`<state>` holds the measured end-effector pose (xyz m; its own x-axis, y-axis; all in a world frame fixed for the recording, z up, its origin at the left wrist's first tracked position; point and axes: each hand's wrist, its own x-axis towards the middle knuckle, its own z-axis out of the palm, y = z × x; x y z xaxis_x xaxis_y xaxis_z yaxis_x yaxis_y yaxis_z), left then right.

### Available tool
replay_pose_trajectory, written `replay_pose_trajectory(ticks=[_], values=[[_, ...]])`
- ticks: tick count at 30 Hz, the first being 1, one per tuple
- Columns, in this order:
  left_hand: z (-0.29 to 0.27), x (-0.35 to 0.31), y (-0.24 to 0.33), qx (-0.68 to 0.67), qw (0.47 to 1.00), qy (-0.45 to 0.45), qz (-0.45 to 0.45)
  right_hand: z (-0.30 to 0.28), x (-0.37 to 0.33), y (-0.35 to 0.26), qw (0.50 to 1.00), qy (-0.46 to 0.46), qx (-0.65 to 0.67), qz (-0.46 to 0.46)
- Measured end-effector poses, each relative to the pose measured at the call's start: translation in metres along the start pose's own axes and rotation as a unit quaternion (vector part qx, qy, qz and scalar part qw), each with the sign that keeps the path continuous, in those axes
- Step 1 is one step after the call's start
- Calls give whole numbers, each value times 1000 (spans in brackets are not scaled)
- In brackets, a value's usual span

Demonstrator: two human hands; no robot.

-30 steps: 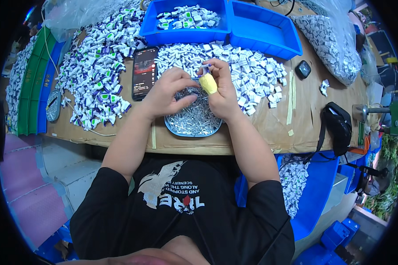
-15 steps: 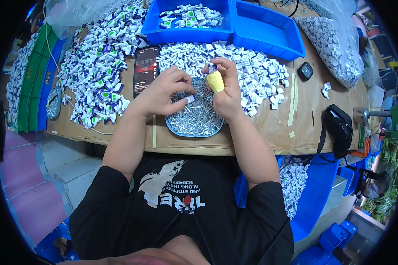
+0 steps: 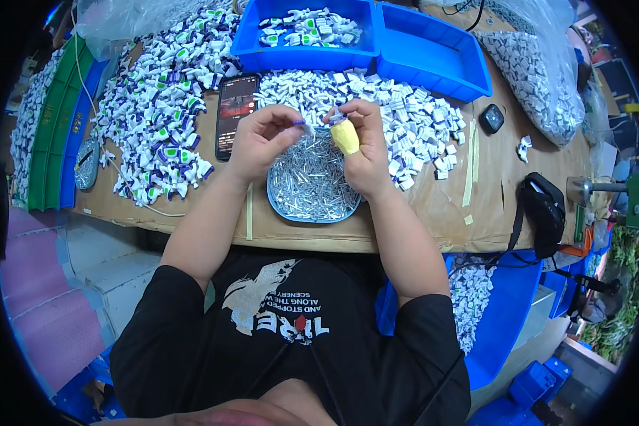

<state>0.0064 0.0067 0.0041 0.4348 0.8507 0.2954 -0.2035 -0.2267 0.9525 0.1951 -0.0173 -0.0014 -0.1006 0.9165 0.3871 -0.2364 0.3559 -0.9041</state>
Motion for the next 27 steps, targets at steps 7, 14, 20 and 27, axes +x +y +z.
replay_pose_trajectory(ticks=[7,14,20,27], values=[[0,1,-9,-106,988,108,-38,2,-5,-2,998,-63,-12,21],[1,0,-4,-69,994,81,-30,-1,-6,-4,992,-97,-65,50],[2,-2,-4,-90,993,79,-1,-3,-8,-3,990,-106,-61,67],[-12,-1,-8,107,985,-9,136,-1,-8,-4,993,-88,-67,34]])
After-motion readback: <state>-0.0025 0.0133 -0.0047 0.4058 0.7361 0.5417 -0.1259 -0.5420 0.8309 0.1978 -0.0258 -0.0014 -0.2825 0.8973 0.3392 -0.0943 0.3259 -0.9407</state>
